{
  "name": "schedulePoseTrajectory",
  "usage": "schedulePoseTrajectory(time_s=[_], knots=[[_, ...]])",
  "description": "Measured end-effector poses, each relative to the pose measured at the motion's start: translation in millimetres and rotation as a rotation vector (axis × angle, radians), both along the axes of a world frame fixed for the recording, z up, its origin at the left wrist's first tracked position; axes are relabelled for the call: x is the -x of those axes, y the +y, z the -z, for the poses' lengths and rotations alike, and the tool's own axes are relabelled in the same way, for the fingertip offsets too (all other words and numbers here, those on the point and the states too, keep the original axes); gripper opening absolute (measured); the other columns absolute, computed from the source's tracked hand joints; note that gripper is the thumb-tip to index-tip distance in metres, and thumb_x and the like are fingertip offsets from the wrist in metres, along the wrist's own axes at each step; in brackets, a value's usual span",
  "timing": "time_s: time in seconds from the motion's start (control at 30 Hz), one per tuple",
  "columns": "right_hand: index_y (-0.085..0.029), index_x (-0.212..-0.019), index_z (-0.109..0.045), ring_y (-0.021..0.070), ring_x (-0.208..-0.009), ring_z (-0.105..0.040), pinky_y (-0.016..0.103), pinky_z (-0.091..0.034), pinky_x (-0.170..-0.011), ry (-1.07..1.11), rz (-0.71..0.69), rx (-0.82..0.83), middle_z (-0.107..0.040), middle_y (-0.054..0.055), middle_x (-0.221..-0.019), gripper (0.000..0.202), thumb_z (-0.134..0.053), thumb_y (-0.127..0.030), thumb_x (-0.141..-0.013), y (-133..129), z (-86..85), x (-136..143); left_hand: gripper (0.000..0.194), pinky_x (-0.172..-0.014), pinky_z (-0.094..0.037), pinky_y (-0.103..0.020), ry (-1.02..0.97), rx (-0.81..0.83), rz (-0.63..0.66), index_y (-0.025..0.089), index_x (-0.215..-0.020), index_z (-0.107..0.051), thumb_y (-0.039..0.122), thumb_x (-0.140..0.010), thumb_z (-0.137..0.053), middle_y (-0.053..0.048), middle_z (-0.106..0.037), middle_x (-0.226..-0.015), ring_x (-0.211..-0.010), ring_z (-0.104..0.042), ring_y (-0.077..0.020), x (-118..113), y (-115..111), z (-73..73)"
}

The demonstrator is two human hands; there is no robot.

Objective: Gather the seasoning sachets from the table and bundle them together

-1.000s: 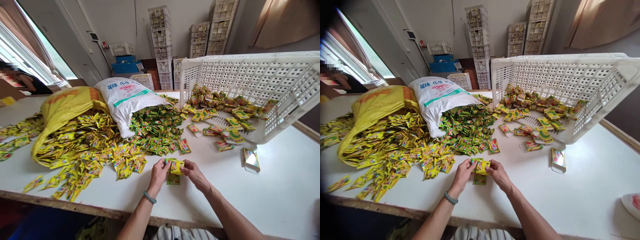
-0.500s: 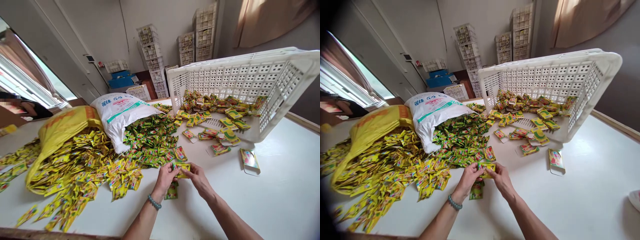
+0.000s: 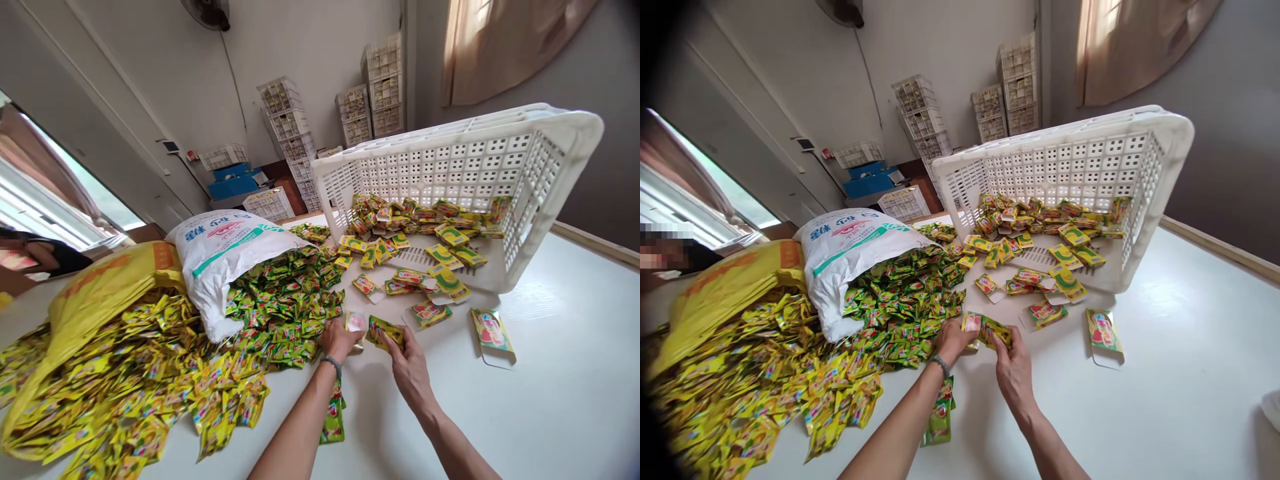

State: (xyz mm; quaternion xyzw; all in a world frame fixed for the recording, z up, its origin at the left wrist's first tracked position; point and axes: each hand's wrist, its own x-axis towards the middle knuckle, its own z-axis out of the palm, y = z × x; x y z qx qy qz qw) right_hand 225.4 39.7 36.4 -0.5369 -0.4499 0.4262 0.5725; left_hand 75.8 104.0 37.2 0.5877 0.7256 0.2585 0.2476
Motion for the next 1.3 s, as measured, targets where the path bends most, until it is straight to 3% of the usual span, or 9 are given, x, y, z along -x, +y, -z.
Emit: schedulePoseTrajectory(time_s=[0.1, 0.23, 0.37, 0.47, 0.53, 0.77, 0.93, 1.13, 1.3], knots=[[-0.021, -0.09, -0.052, 0.0217, -0.076, -0.056, 0.033, -0.045, -0.072, 0.032, 0.005, -0.016, -0.061, 0.004, -0.081, 0.029, -0.054, -0.049, -0.082, 2.8, -3.7, -3.9, 0.036, -0.074, -0.047, -0.035, -0.038, 0.026, -0.005, 0.013, -0.09, -0.059, 0.028, -0.062, -0.075, -0.015, -0.071, -0.09, -0.089, -0.067, -0.0305, 5.6, -17.4, -4.3], [-0.021, -0.087, -0.053, 0.0203, -0.076, -0.055, 0.031, -0.045, -0.072, 0.02, 0.011, -0.052, -0.06, 0.003, -0.079, 0.024, -0.053, -0.044, -0.081, 6.8, -10.2, -11.8, 0.04, -0.075, -0.051, -0.029, -0.261, 0.063, 0.154, 0.018, -0.101, -0.059, 0.031, -0.066, -0.073, -0.005, -0.072, -0.093, -0.083, -0.068, -0.0202, 25.0, -56.1, -23.0], [-0.021, -0.075, -0.053, 0.016, -0.065, -0.049, 0.027, -0.04, -0.06, -0.072, -0.356, 0.039, -0.055, -0.002, -0.067, 0.018, -0.058, -0.038, -0.077, 3.1, -13.6, -14.8, 0.042, -0.076, -0.052, -0.03, -0.628, 0.084, 0.068, 0.016, -0.099, -0.061, 0.038, -0.066, -0.076, -0.006, -0.072, -0.094, -0.082, -0.067, -0.0198, 43.9, -97.7, -33.7], [-0.019, -0.074, -0.056, 0.014, -0.064, -0.049, 0.025, -0.039, -0.059, -0.04, -0.665, 0.106, -0.057, -0.003, -0.067, 0.019, -0.062, -0.037, -0.075, -3.8, -13.0, -10.5, 0.039, -0.074, -0.052, -0.029, -0.714, 0.123, 0.014, 0.015, -0.093, -0.063, 0.037, -0.065, -0.079, -0.005, -0.071, -0.09, -0.079, -0.066, -0.0186, 52.6, -121.5, -33.3], [-0.018, -0.076, -0.059, 0.0141, -0.065, -0.05, 0.025, -0.04, -0.059, -0.035, -0.735, 0.124, -0.059, -0.002, -0.069, 0.018, -0.063, -0.035, -0.074, -8.2, -11.2, -5.0, 0.039, -0.072, -0.052, -0.029, -0.757, 0.176, 0.033, 0.015, -0.092, -0.064, 0.036, -0.064, -0.08, -0.006, -0.072, -0.09, -0.078, -0.067, -0.0189, 56.5, -132.3, -33.1], [-0.019, -0.089, -0.06, 0.0156, -0.071, -0.053, 0.026, -0.042, -0.066, -0.157, -0.557, -0.007, -0.061, -0.001, -0.076, 0.021, -0.064, -0.026, -0.07, -21.4, -4.5, 20.8, 0.048, -0.073, -0.051, -0.028, -0.769, 0.329, 0.161, 0.014, -0.104, -0.067, 0.033, -0.062, -0.082, -0.008, -0.074, -0.095, -0.084, -0.068, -0.021, 56.3, -148.1, -42.8], [-0.02, -0.086, -0.056, 0.0148, -0.068, -0.052, 0.027, -0.042, -0.065, -0.183, -0.533, -0.132, -0.06, -0.001, -0.076, 0.015, -0.061, -0.024, -0.073, -35.0, -2.3, 32.3, 0.044, -0.066, -0.05, -0.026, -0.883, 0.322, 0.033, 0.014, -0.095, -0.07, 0.031, -0.058, -0.085, -0.004, -0.073, -0.079, -0.069, -0.066, -0.0164, 51.5, -156.3, -43.0], [-0.021, -0.087, -0.055, 0.0144, -0.066, -0.054, 0.025, -0.044, -0.062, -0.144, -0.515, -0.116, -0.062, -0.001, -0.075, 0.016, -0.062, -0.025, -0.073, -42.2, -3.9, 40.8, 0.043, -0.061, -0.048, -0.025, -0.96, 0.36, 0.02, 0.012, -0.091, -0.07, 0.03, -0.055, -0.087, -0.003, -0.07, -0.071, -0.06, -0.062, -0.0137, 52.9, -161.2, -42.7], [-0.021, -0.092, -0.059, 0.0178, -0.071, -0.062, 0.027, -0.05, -0.065, -0.117, -0.589, -0.071, -0.068, 0.003, -0.082, 0.023, -0.059, -0.041, -0.08, -43.4, -4.7, 37.4, 0.038, -0.059, -0.047, -0.023, -0.962, 0.207, -0.089, 0.012, -0.087, -0.071, 0.032, -0.058, -0.085, -0.002, -0.071, -0.071, -0.058, -0.06, -0.0123, 45.6, -163.6, -37.8]])
